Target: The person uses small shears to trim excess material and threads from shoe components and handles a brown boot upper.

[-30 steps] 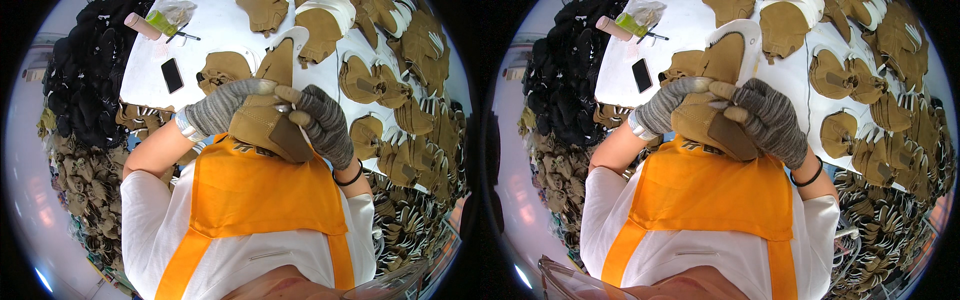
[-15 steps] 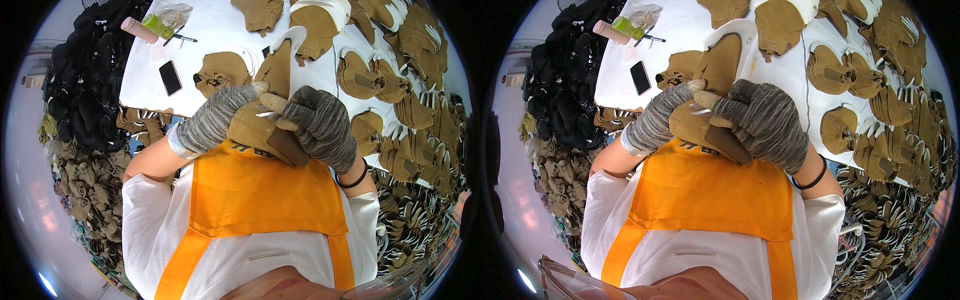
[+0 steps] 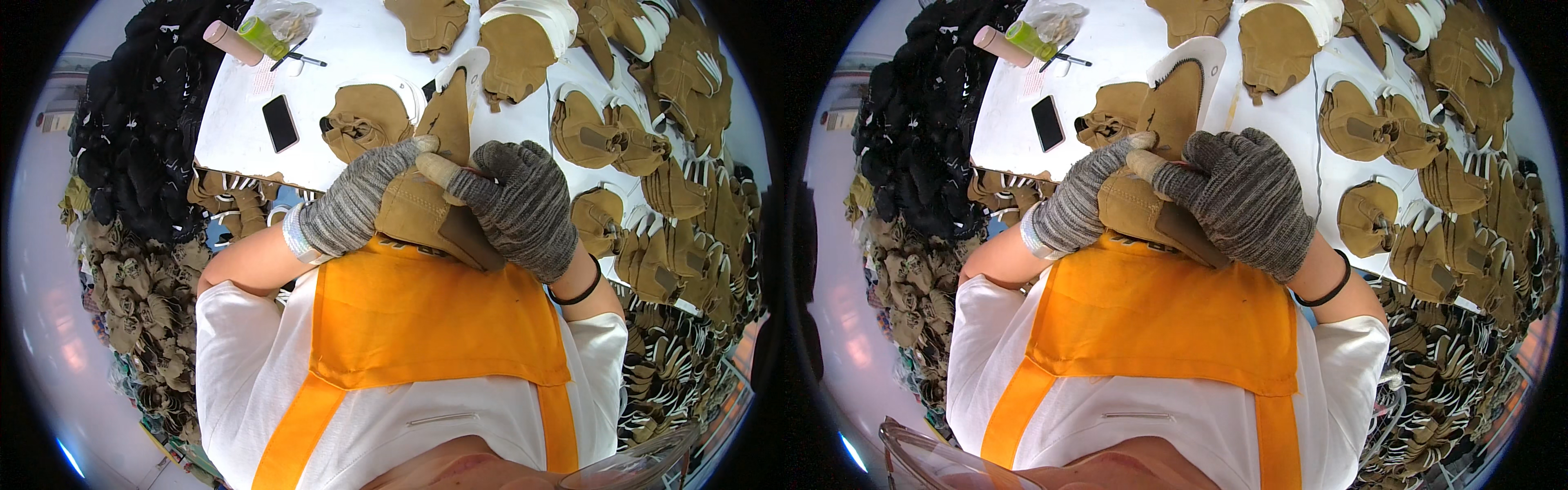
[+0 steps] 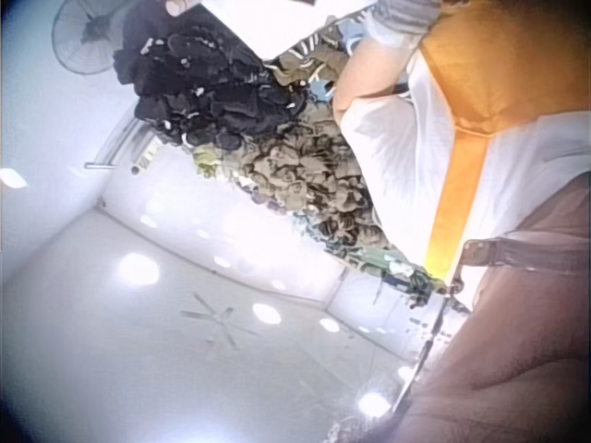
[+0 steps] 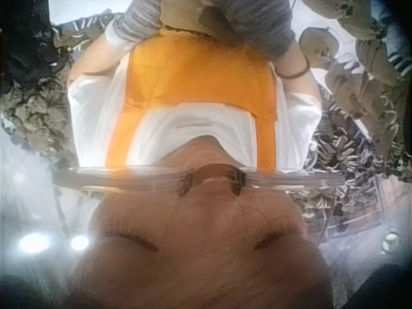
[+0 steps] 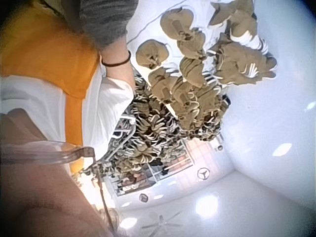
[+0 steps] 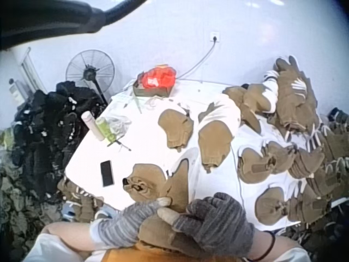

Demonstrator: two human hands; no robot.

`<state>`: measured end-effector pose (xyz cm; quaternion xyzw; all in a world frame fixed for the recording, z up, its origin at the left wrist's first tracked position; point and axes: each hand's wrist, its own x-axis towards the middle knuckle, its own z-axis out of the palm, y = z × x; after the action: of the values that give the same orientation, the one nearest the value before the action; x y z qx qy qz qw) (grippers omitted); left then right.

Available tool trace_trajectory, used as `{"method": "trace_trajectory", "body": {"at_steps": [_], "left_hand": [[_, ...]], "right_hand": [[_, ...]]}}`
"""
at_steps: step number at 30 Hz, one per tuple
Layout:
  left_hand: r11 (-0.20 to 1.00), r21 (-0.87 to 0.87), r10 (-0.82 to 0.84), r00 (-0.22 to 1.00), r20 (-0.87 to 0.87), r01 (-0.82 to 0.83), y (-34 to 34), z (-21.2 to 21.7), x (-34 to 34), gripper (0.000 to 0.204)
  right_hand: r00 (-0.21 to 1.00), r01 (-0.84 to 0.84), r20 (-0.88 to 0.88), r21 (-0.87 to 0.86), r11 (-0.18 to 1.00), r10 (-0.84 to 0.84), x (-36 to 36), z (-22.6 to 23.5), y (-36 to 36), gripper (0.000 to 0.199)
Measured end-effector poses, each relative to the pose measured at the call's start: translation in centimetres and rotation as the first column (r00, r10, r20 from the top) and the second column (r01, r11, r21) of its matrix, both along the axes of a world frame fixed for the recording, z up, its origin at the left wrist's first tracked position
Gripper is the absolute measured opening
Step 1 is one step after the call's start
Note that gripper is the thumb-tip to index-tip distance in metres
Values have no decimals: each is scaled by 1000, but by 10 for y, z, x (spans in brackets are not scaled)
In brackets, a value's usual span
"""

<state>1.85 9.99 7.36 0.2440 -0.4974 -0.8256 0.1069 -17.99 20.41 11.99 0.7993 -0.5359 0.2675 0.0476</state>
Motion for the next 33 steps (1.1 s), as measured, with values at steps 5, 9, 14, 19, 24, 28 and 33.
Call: {"method": "trace_trajectory", "body": {"at_steps": [5, 9, 14, 19, 24, 28, 33], "left_hand": [[989, 133, -78, 995, 58, 70, -4, -12, -2, 34], [867, 493, -61, 997, -37, 72, -8, -37, -4, 32], [996, 14, -84, 989, -124, 86, -2, 28, -16, 33], [914, 403, 34, 999, 26, -41, -4, 3, -13, 41], [936, 350, 5, 995, 98, -39, -7, -9, -11, 36], [865, 502, -17, 999, 41, -6, -11, -20, -12, 39], [849, 528, -53, 997, 58, 14, -14, -41, -19, 56]], "right_hand": [[999, -38, 0, 9, 999, 38, 2, 9, -2, 45], [972, -89, 225, 97, 991, 65, -4, -6, -9, 44], [953, -62, 304, 218, 974, -8, -19, 4, -7, 38], [993, -49, 115, 109, 993, 36, -18, 1, -4, 42], [1000, -12, 9, 50, 999, 12, -13, 7, -3, 44], [998, 10, -68, 21, 1000, -9, -12, 8, 0, 42], [990, 16, -139, 42, 999, -10, -11, 7, 0, 41]]}}
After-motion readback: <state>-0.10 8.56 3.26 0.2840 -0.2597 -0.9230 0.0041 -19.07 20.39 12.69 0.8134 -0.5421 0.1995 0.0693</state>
